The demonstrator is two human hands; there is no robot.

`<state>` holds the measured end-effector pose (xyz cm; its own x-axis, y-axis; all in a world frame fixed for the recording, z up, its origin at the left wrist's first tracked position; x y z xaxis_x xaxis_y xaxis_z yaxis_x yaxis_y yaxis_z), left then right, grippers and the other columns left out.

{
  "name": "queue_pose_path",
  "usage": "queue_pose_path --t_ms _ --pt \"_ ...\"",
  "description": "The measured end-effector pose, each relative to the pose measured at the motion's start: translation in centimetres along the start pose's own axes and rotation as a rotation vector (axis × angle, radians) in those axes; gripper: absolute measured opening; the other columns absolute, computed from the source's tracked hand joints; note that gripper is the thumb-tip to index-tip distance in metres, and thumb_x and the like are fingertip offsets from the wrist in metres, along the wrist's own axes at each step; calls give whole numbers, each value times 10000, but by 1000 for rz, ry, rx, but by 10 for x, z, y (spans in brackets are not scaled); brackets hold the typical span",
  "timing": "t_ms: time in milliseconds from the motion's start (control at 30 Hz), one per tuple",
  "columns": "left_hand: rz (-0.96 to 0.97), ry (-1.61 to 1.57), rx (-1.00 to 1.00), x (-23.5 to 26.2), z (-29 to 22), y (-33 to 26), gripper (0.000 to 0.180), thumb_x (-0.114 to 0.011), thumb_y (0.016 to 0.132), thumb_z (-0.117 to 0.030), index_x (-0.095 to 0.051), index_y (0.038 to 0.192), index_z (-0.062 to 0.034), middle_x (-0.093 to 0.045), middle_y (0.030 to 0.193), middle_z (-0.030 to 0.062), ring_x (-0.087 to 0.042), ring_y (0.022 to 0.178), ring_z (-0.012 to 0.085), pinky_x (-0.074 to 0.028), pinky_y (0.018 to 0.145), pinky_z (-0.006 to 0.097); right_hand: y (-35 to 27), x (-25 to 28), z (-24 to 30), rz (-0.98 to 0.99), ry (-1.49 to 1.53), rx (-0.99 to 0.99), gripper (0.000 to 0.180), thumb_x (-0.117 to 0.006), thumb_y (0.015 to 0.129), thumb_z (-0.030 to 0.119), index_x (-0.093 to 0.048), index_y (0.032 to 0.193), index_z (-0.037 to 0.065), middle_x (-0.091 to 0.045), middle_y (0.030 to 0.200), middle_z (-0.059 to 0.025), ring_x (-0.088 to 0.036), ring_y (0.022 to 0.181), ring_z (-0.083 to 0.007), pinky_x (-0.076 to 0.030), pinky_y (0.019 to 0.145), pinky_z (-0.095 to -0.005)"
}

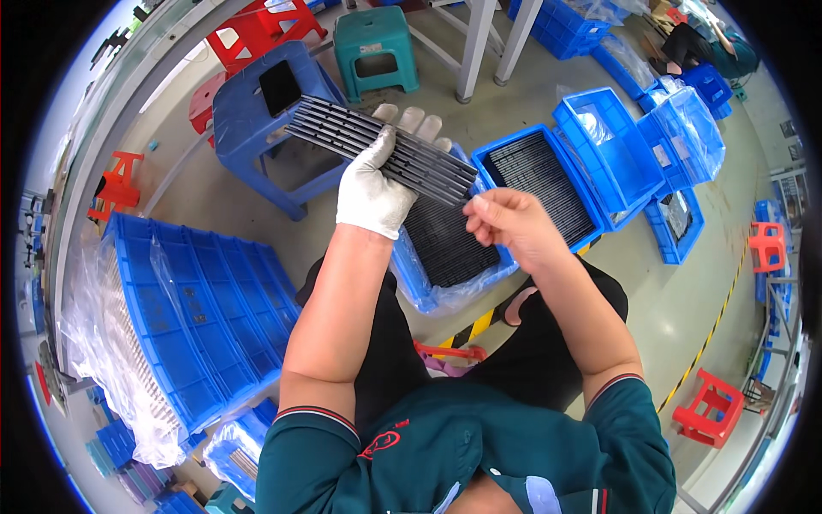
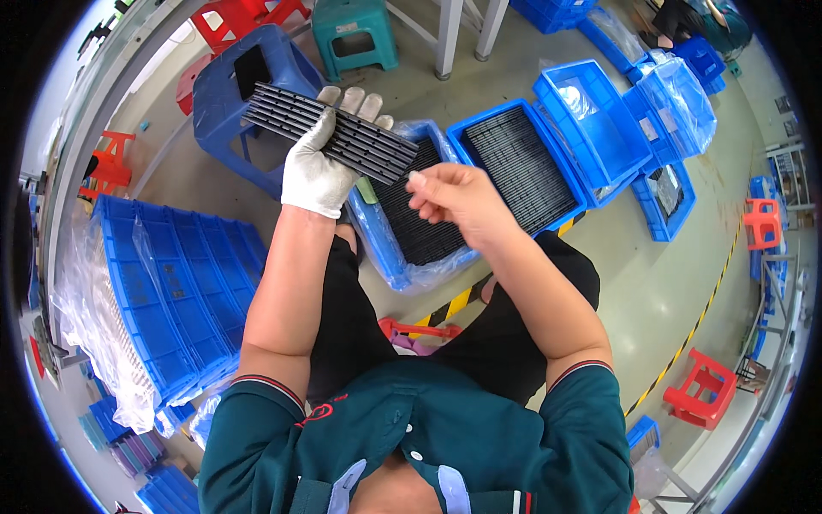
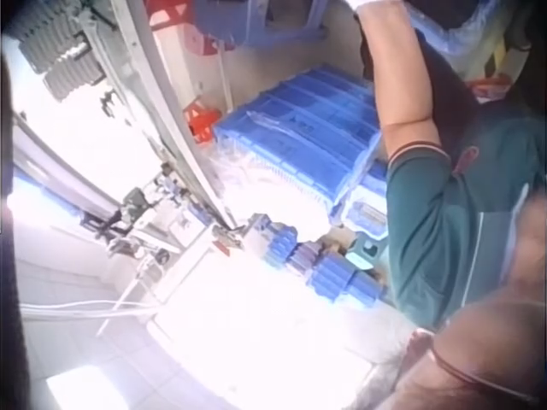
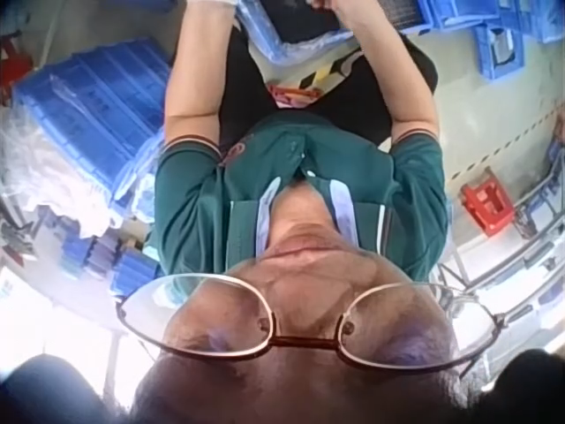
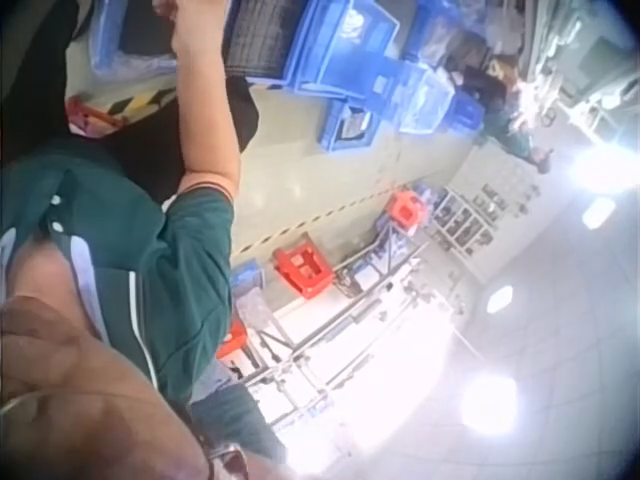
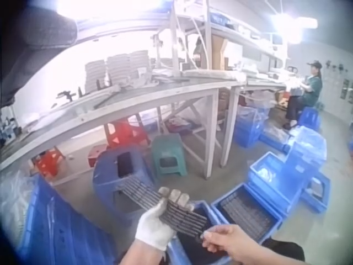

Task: The person is inspecting and organizing bundles of black metal rods using a small probe tool in a factory setting.

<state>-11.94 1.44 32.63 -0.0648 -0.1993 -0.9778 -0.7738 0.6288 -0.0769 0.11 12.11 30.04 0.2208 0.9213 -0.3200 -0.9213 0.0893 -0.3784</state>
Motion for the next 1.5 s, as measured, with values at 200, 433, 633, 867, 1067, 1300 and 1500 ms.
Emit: queue_pose_path --t_ms 200,433,633,867,1067,1300,1500 --pt "19 -1 -64 -7 5 -4 247 -465 964 -119 -475 1207 -81 -534 1221 165 -487 1203 378 -385 1028 565 2 -17 -13 -28 205 -68 256 -702 872 241 -646 842 -6 -604 709 -51 -509 577 -104 -425 544 -233" --pt "-59 11 -77 -5 9 -6 288 -441 969 -93 -461 1256 -110 -518 1265 178 -479 1226 394 -390 1030 565 2 -16 -16 -48 257 -106 199 -704 850 150 -578 737 46 -583 698 -37 -496 569 -106 -406 530 -239" --pt "-33 -4 -56 -4 14 -3 296 -460 961 -90 -461 1256 -117 -516 1267 175 -482 1222 389 -388 1030 561 3 -17 -21 -28 389 -96 214 -746 805 119 -541 750 100 -580 690 -10 -527 584 -93 -420 530 -218" --pt "-32 10 -57 -1 15 -1 268 -463 966 -114 -475 1234 -121 -521 1264 162 -488 1218 380 -392 1020 572 0 -15 -20 -37 414 -82 193 -744 802 105 -552 790 87 -583 717 -14 -526 600 -97 -426 544 -224" --pt "16 -18 -82 -2 5 5 241 -478 966 -152 -503 1205 -135 -548 1247 153 -505 1207 380 -391 1024 596 -3 -34 -24 85 154 -61 293 -731 835 201 -633 1030 5 -624 839 -4 -533 689 -64 -448 628 -207" --pt "-22 -56 -33 -2 25 1 254 -489 959 -135 -517 1211 -145 -545 1258 151 -489 1225 385 -379 1038 603 5 -58 -26 159 90 -51 335 -686 882 309 -630 966 -10 -615 849 -45 -535 735 -87 -453 659 -229" --pt "-80 49 -72 -6 23 -4 312 -552 930 -156 -509 1239 -163 -537 1281 129 -484 1236 360 -380 1052 574 10 -56 -29 109 -4 -23 246 -663 900 253 -638 855 13 -607 725 -27 -527 621 -81 -441 600 -208"
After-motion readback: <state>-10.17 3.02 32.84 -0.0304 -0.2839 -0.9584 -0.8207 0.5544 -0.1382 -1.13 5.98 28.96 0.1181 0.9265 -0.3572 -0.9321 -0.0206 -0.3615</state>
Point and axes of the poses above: each hand's wrist, its own y-axis towards the middle knuckle, its own x-axis out of the back of the hand, z = x × y, the point moved 9 cm from there along y, towards the middle knuckle
